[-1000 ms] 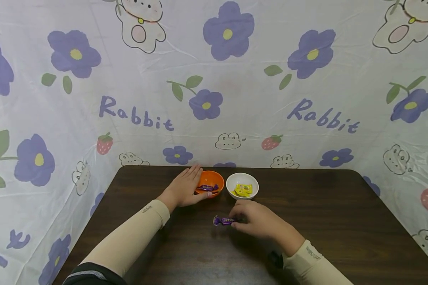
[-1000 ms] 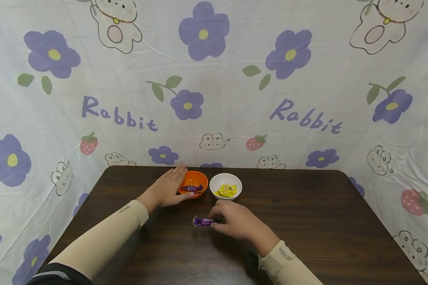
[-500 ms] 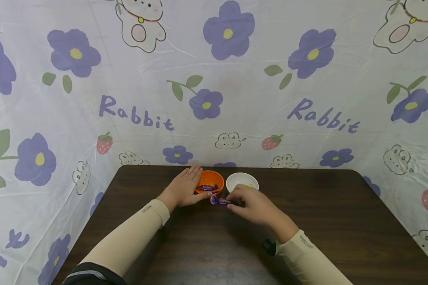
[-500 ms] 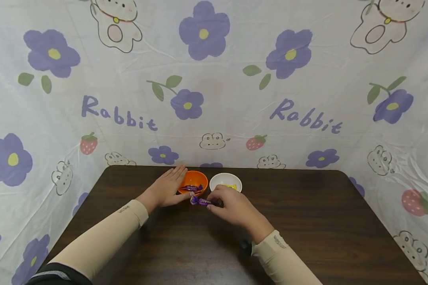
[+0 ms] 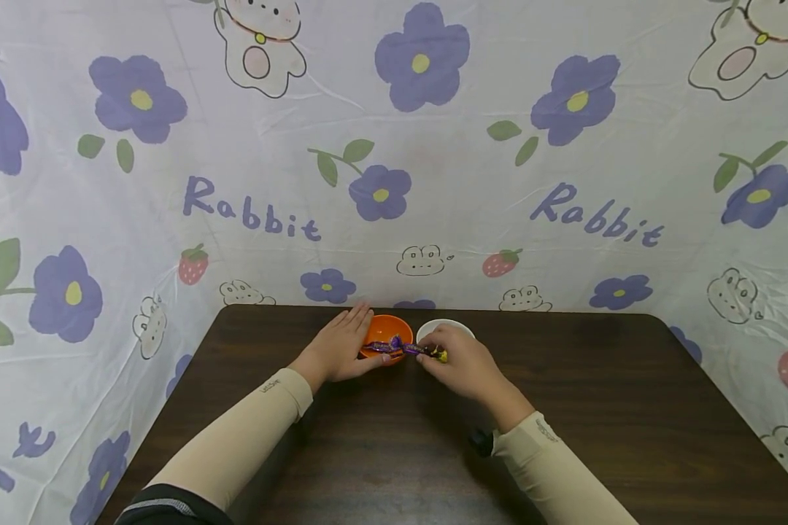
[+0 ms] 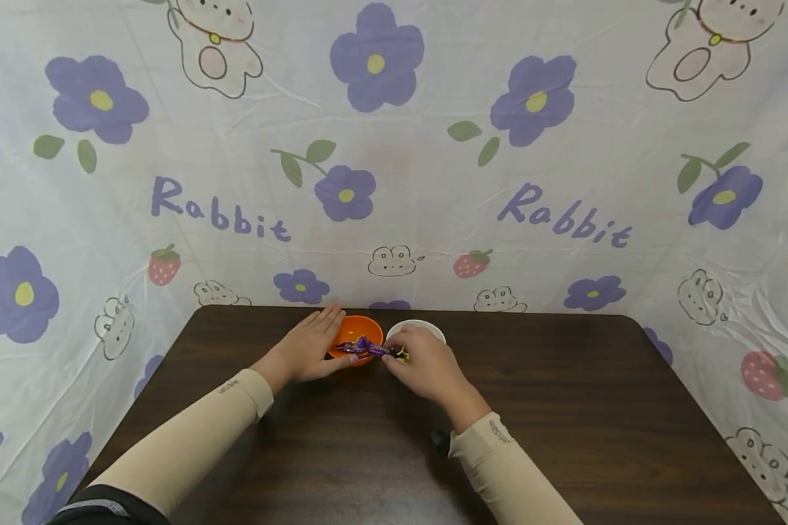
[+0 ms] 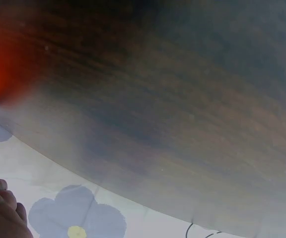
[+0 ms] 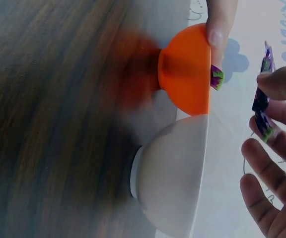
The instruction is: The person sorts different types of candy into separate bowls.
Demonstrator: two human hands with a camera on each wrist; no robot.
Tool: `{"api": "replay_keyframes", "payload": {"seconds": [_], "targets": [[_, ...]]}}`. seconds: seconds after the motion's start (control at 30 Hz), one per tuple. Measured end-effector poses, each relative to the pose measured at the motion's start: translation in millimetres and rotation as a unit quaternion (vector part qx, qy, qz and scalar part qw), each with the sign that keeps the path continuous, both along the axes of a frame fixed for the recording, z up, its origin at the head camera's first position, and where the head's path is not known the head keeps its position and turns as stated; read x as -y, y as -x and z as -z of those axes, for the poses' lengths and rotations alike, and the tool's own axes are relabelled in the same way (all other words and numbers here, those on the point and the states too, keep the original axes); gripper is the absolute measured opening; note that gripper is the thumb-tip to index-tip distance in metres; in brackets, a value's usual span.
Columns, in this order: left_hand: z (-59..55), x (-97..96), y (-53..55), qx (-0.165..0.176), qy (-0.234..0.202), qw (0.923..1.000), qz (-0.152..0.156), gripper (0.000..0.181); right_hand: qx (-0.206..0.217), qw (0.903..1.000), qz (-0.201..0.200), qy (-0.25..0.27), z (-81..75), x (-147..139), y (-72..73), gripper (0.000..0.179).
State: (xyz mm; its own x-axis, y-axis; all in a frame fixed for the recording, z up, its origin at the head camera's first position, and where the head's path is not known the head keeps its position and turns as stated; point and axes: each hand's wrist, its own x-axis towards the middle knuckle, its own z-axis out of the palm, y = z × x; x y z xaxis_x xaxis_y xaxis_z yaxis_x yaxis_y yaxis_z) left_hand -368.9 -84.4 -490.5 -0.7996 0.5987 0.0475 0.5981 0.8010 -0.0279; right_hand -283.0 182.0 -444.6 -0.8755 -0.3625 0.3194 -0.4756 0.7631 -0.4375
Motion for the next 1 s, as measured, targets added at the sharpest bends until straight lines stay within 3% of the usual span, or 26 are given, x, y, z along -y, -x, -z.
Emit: {"api": "replay_keyframes", "payload": {"seconds": [0.4,0.67,0.8,1.0], "targets": [[7.8,2.9,7.7,0.0,0.001,1.0,-0.002,0.109,0.003,0.9978,0.057,-0.035,1.7,15.2,23.5,0.023],[6.1,0.6,3.3,0.015,-0.013,0.9998,-0.002,0.109,0.0,0.9954,0.069,-0.066,3.0,21.1,32.6,0.024],[6.6,1.1,2.2,0.014,-0.014,0.9998,-0.003,0.109,-0.004,0.9957,0.061,-0.07,2.9,25.6,35.4,0.025],[5.5,2.8,3.4,0.012,-0.009,0.9999,-0.005,0.108,-0.009,0.9985,0.039,-0.037,1.3,31.9,37.3,0.03]]}}
